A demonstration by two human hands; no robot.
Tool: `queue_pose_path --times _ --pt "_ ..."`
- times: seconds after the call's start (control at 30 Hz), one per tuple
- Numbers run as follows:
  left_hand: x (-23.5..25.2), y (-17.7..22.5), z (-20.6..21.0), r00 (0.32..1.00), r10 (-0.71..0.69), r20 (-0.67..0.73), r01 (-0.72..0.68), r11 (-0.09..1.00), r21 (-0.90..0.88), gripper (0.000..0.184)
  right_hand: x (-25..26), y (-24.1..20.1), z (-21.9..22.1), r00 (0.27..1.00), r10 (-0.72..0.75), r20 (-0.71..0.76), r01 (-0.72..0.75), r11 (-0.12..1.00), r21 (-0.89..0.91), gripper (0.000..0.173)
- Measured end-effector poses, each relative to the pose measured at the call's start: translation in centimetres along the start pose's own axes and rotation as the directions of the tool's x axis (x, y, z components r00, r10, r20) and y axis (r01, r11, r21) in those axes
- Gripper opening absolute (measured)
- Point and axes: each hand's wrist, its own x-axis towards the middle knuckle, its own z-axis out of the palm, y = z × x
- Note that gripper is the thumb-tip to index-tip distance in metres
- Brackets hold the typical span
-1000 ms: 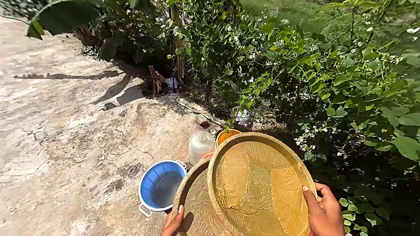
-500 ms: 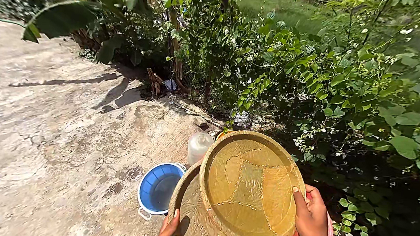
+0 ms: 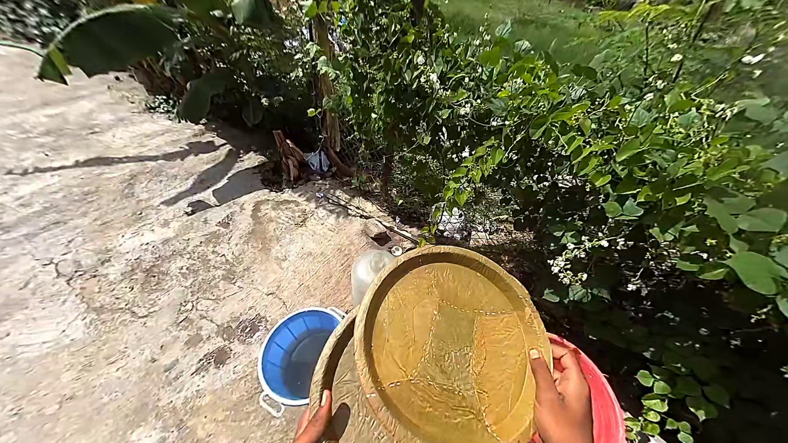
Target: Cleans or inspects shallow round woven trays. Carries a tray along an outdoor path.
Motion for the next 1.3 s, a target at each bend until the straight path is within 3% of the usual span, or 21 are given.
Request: queue_pose_path --times 0.23,0.4,0.83,1.3 --pt "-0.2 0.1 0.2 1.0 0.001 -0.029 -0.002 1.0 -0.013 0.063 0.0 0.0 -0.2 0.998 0.055 0.033 -0.057 0.998 0.041 0.02" --pt "-0.3 0.0 0.3 0.999 -0.015 -0.051 0.014 1.0 -0.015 0.063 -0.1 -0.1 -0.5 0.998 0.058 0.026 -0.057 0.998 -0.04 0.022" --pt "-0.2 -0.2 0.8 0.998 -0.024 -0.056 0.026 0.999 0.025 0.062 0.0 0.1 -1.9 0.998 -0.038 -0.052 0.03 0.99 -0.138 0.021" --pt "-0.5 -0.1 0.9 1.0 -0.03 -0.002 0.03 0.999 -0.011 0.065 1.3 -1.0 -3.2 0.993 -0.039 -0.115 0.019 0.985 -0.173 0.021"
